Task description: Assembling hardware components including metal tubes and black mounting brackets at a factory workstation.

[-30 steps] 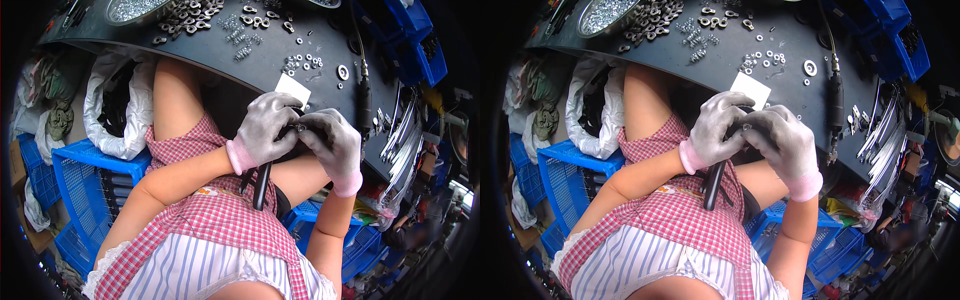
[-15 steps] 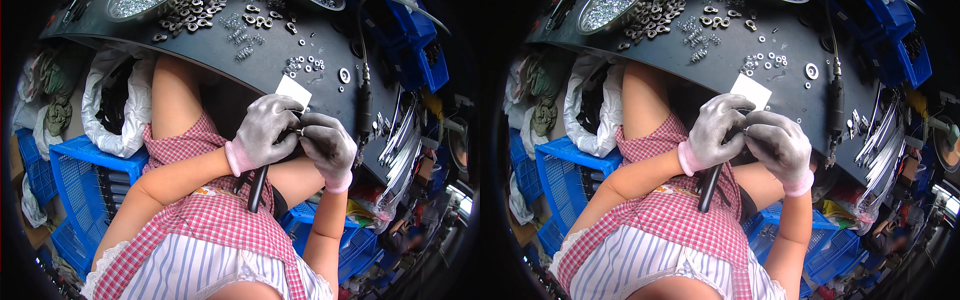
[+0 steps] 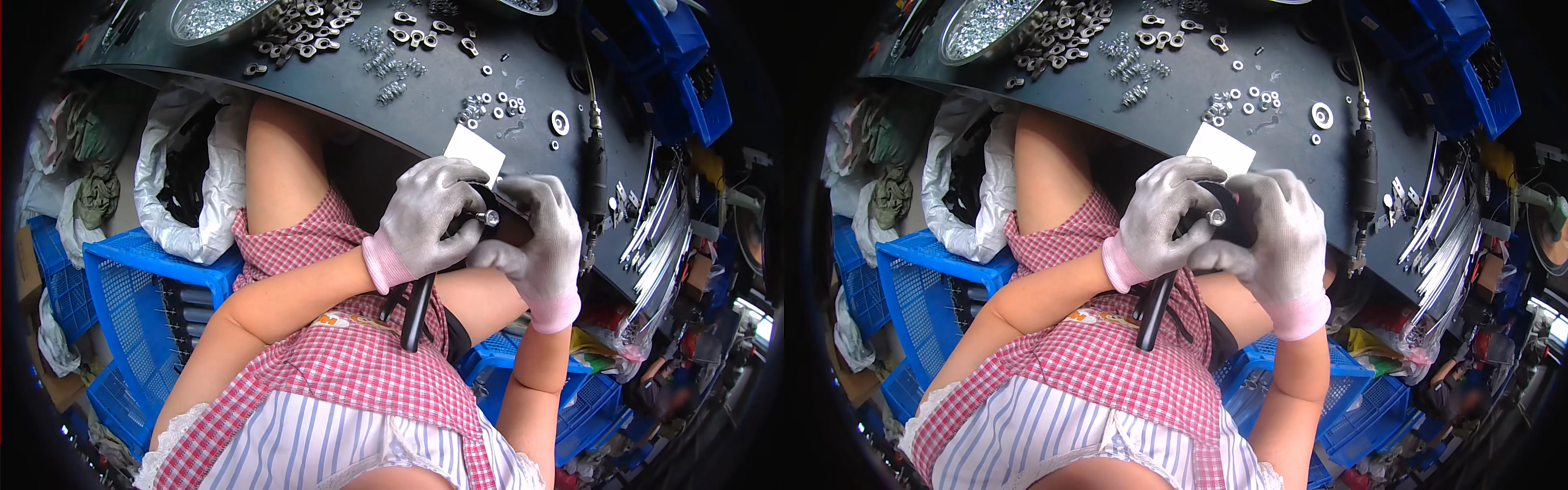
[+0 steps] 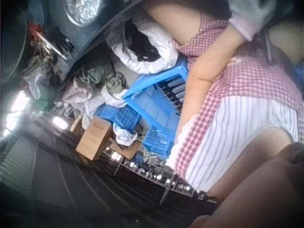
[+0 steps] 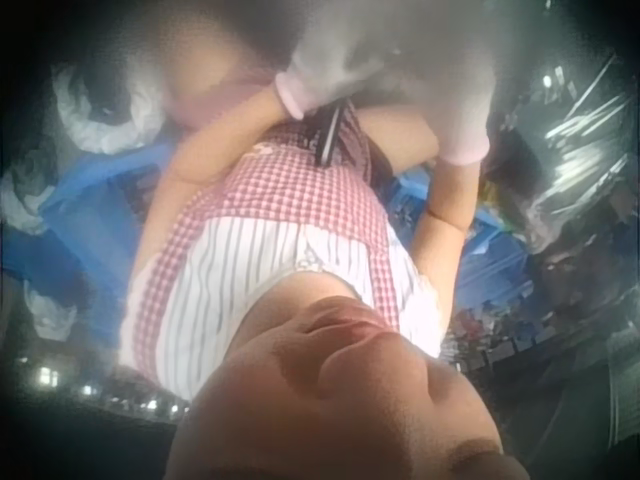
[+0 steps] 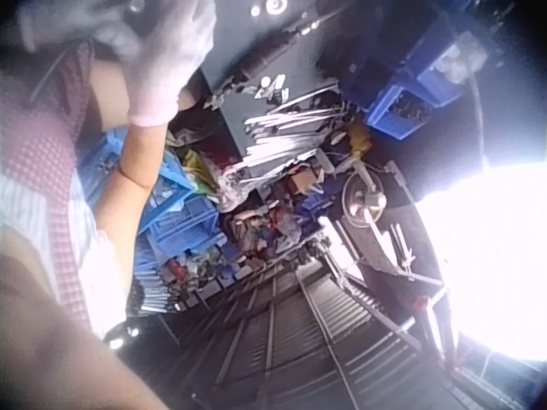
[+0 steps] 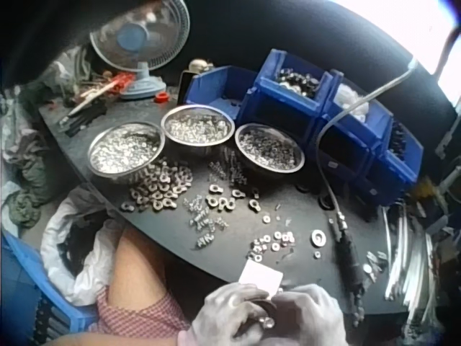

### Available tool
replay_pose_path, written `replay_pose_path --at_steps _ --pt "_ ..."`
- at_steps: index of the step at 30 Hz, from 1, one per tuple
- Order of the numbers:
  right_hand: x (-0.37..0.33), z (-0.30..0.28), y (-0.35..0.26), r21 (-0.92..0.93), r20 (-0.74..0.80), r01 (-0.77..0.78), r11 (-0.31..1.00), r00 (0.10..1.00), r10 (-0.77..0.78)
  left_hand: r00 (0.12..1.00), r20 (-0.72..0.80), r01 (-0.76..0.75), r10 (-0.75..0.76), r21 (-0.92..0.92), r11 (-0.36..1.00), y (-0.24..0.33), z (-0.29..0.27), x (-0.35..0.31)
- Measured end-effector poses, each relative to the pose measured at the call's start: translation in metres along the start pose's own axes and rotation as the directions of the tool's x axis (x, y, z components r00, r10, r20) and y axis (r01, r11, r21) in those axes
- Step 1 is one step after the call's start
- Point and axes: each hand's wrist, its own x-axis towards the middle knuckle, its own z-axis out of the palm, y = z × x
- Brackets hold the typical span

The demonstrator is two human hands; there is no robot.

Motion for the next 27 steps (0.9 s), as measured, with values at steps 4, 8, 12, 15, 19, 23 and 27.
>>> replay_pose_path --at_steps 4,8,12,15,19,23,27 --pt "-0.01 0.004 0.015 0.229 -0.029 -0.002 0.973 1.0 0.009 1.0 -0.009 0.008 -0.008 0.009 1.0 0.0 0.001 0.0" --pt "-0.011 0.024 -0.022 0.556 -0.339 -0.082 0.827 0.886 0.316 0.999 0.045 0.006 -0.007 0.007 1.0 -0.001 -0.003 -0.001" --pt "-0.035 0.021 0.013 0.324 -0.241 -0.19 0.927 0.931 0.275 0.99 0.132 0.037 -0.042 0.041 0.999 0.005 -0.015 0.0" --pt "-0.036 0.024 0.01 0.317 -0.299 -0.102 0.943 0.933 0.202 0.989 0.145 0.035 -0.043 0.063 0.997 0.005 -0.014 0.0" --pt "-0.029 0.043 0.006 0.357 -0.294 -0.041 0.933 0.943 0.153 0.989 0.136 0.042 -0.054 0.092 0.995 0.003 -0.01 -0.002" --pt "-0.038 0.046 0.023 0.603 -0.284 -0.04 0.797 0.923 0.261 0.994 0.094 0.048 -0.058 0.099 0.994 0.003 -0.009 -0.004" --pt "-0.04 0.048 0.008 0.52 -0.277 -0.099 0.849 0.92 0.277 0.993 0.106 0.042 -0.053 0.107 0.993 0.004 -0.007 -0.004"
